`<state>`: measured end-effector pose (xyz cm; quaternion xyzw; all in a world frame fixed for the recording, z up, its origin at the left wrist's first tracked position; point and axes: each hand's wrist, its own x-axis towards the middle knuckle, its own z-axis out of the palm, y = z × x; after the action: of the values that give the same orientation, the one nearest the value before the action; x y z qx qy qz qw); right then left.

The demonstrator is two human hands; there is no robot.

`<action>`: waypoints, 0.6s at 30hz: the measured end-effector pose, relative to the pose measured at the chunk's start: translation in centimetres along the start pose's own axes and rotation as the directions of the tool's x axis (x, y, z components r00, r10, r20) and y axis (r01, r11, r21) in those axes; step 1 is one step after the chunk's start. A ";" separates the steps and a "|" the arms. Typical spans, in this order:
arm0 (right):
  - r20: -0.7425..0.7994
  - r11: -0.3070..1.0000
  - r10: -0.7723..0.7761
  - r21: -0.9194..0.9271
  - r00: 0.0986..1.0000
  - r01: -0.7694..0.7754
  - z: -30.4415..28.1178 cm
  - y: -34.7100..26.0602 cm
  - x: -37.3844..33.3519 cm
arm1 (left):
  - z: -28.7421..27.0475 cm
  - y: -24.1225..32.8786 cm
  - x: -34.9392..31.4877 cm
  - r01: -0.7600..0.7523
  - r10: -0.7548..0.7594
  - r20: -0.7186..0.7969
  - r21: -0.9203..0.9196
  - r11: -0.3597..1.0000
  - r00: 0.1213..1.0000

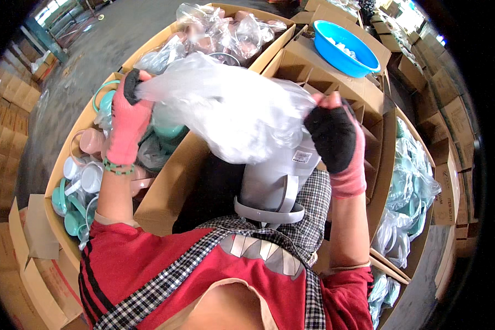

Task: The person assembles and packs kitchenware items, including grey and teal thermos flasks and glass jars, into cardboard boxes. They remove items from plastic bags, assemble the flask components, and place them into a box with dividers. The person also arranges glass jars in a separate box.

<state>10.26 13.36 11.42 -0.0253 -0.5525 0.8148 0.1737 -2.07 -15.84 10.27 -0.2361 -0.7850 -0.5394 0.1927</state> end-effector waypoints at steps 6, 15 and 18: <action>0.189 0.988 0.070 0.124 0.979 -0.095 1.9 -0.2 -0.4 | -0.3 0.5 0.8 0.310 -0.275 0.150 -0.573 0.759 0.950; 0.010 0.622 -0.244 -0.765 0.970 0.165 1.4 0.1 4.6 | 1.8 8.6 2.3 0.183 -0.119 0.604 -0.046 0.982 0.788; 0.295 0.314 -0.462 -0.827 0.836 0.466 -3.3 -3.6 8.8 | 1.9 3.1 6.8 -0.181 -0.092 0.377 0.627 0.758 0.921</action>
<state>3.68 20.26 14.70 0.0502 -0.8718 0.3283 0.3600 -5.85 -11.95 15.74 -0.2746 -0.9390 -0.1707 0.1171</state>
